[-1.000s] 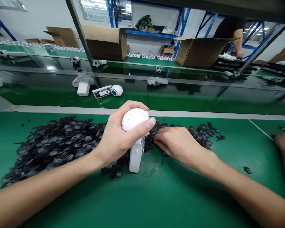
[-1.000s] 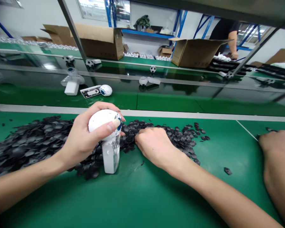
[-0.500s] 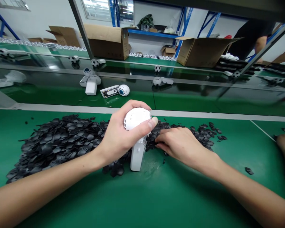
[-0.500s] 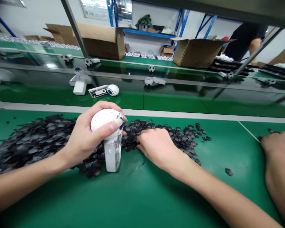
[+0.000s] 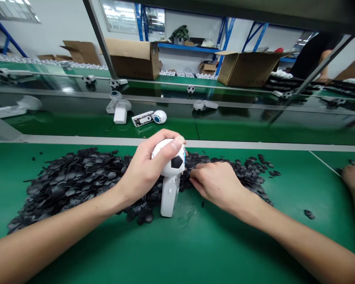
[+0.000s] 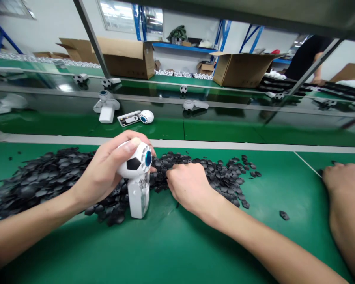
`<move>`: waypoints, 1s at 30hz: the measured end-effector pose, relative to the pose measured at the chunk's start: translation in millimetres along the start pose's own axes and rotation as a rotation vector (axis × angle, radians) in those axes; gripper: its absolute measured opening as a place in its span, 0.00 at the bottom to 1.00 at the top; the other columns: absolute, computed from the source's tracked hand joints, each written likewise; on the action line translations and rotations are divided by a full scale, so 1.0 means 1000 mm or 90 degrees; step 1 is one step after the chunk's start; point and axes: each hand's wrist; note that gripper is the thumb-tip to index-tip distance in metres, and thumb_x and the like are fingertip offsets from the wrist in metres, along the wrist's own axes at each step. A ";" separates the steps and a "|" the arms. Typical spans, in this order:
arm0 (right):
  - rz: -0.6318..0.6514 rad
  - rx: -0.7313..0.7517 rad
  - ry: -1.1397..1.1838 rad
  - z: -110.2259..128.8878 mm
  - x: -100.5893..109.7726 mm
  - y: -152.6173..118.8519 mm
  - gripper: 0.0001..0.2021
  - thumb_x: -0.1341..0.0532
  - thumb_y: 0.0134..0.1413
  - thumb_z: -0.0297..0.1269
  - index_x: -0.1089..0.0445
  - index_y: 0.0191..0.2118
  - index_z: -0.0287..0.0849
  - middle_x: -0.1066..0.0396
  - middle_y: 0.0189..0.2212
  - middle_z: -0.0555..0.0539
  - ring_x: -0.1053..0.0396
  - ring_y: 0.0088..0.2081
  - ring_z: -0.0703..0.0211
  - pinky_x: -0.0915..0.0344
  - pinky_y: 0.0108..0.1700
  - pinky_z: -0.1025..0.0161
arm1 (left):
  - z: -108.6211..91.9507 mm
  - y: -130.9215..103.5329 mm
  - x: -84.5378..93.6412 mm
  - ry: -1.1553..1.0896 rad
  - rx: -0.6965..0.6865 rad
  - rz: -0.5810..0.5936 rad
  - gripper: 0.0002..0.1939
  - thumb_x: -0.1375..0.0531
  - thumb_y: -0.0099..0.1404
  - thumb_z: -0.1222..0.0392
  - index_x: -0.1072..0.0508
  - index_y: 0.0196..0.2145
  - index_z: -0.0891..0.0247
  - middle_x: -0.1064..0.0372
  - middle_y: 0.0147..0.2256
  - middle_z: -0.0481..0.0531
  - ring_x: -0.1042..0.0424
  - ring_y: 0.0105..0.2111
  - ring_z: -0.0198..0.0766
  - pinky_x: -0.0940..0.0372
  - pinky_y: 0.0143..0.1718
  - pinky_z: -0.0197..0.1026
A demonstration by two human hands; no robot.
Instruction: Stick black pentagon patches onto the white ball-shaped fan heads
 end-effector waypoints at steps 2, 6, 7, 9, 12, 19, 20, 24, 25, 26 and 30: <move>-0.034 -0.011 0.033 -0.007 0.005 -0.003 0.10 0.38 0.71 0.33 0.20 0.37 0.45 0.19 0.38 0.49 0.21 0.38 0.51 0.52 0.29 0.60 | -0.005 0.003 0.003 -0.073 0.072 0.047 0.17 0.34 0.69 0.43 0.27 0.38 0.60 0.23 0.36 0.50 0.20 0.31 0.41 0.28 0.29 0.37; -0.229 0.012 0.345 -0.023 0.023 -0.016 0.07 0.33 0.66 0.31 0.16 0.37 0.47 0.18 0.36 0.52 0.21 0.38 0.56 0.35 0.38 0.63 | -0.009 0.007 0.006 -0.147 0.168 0.180 0.18 0.33 0.65 0.45 0.26 0.37 0.63 0.19 0.34 0.57 0.17 0.37 0.48 0.26 0.36 0.40; -0.278 0.029 0.440 -0.024 0.028 -0.020 0.06 0.32 0.65 0.32 0.16 0.37 0.47 0.17 0.36 0.52 0.21 0.36 0.57 0.33 0.38 0.64 | -0.010 0.006 0.005 -0.155 0.173 0.193 0.18 0.33 0.65 0.45 0.26 0.37 0.63 0.20 0.32 0.57 0.18 0.35 0.47 0.26 0.35 0.40; -0.350 0.051 0.592 -0.023 0.039 -0.029 0.05 0.30 0.64 0.35 0.16 0.35 0.46 0.18 0.33 0.51 0.22 0.32 0.58 0.32 0.33 0.67 | -0.013 0.002 0.000 -0.174 0.153 0.172 0.18 0.35 0.65 0.44 0.26 0.34 0.64 0.23 0.28 0.54 0.22 0.27 0.43 0.28 0.30 0.40; -0.372 0.051 0.771 -0.011 0.051 -0.042 0.05 0.25 0.57 0.38 0.16 0.31 0.46 0.21 0.26 0.51 0.26 0.24 0.62 0.35 0.24 0.70 | -0.024 -0.011 -0.006 -0.175 0.056 0.091 0.23 0.38 0.68 0.38 0.25 0.32 0.63 0.25 0.26 0.54 0.29 0.20 0.40 0.34 0.21 0.40; -0.187 0.100 1.072 0.020 0.049 -0.052 0.06 0.22 0.54 0.39 0.16 0.31 0.46 0.23 0.23 0.51 0.29 0.24 0.65 0.31 0.25 0.74 | -0.026 -0.029 -0.004 0.082 -0.355 -0.064 0.19 0.39 0.73 0.38 0.18 0.41 0.54 0.24 0.30 0.53 0.23 0.34 0.47 0.30 0.31 0.46; -0.169 0.105 1.105 0.023 0.046 -0.050 0.07 0.22 0.54 0.39 0.17 0.31 0.46 0.23 0.24 0.51 0.29 0.24 0.66 0.31 0.26 0.75 | -0.022 -0.028 -0.003 0.115 -0.412 -0.058 0.17 0.41 0.75 0.41 0.18 0.43 0.53 0.24 0.31 0.53 0.23 0.34 0.47 0.30 0.32 0.47; -0.170 0.101 1.184 0.030 0.040 -0.044 0.08 0.21 0.51 0.37 0.18 0.30 0.43 0.24 0.23 0.51 0.28 0.24 0.66 0.31 0.25 0.75 | -0.010 -0.021 0.000 0.225 -0.532 -0.047 0.16 0.47 0.79 0.49 0.21 0.48 0.56 0.25 0.35 0.56 0.24 0.35 0.48 0.32 0.33 0.48; -0.176 0.093 1.193 0.031 0.041 -0.043 0.09 0.20 0.50 0.37 0.18 0.30 0.42 0.24 0.22 0.51 0.28 0.23 0.66 0.31 0.25 0.75 | -0.009 -0.020 0.000 0.245 -0.545 -0.045 0.16 0.46 0.79 0.49 0.22 0.48 0.57 0.25 0.35 0.56 0.25 0.34 0.48 0.32 0.33 0.48; -0.175 0.084 1.198 0.032 0.041 -0.042 0.09 0.20 0.49 0.37 0.19 0.29 0.41 0.25 0.21 0.51 0.29 0.23 0.66 0.30 0.25 0.75 | -0.009 -0.018 0.000 0.265 -0.552 -0.043 0.14 0.46 0.78 0.50 0.23 0.48 0.57 0.25 0.35 0.57 0.25 0.34 0.48 0.33 0.32 0.47; -0.169 0.067 1.153 0.034 0.038 -0.045 0.13 0.20 0.49 0.42 0.21 0.28 0.42 0.26 0.20 0.50 0.29 0.21 0.65 0.29 0.25 0.74 | -0.009 -0.018 0.000 0.335 -0.597 -0.059 0.11 0.42 0.74 0.54 0.24 0.47 0.59 0.24 0.35 0.58 0.25 0.33 0.47 0.31 0.32 0.46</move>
Point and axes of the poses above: each hand's wrist, its own y-axis towards the middle knuckle, its own x-axis out of the back of the hand, z = x × y
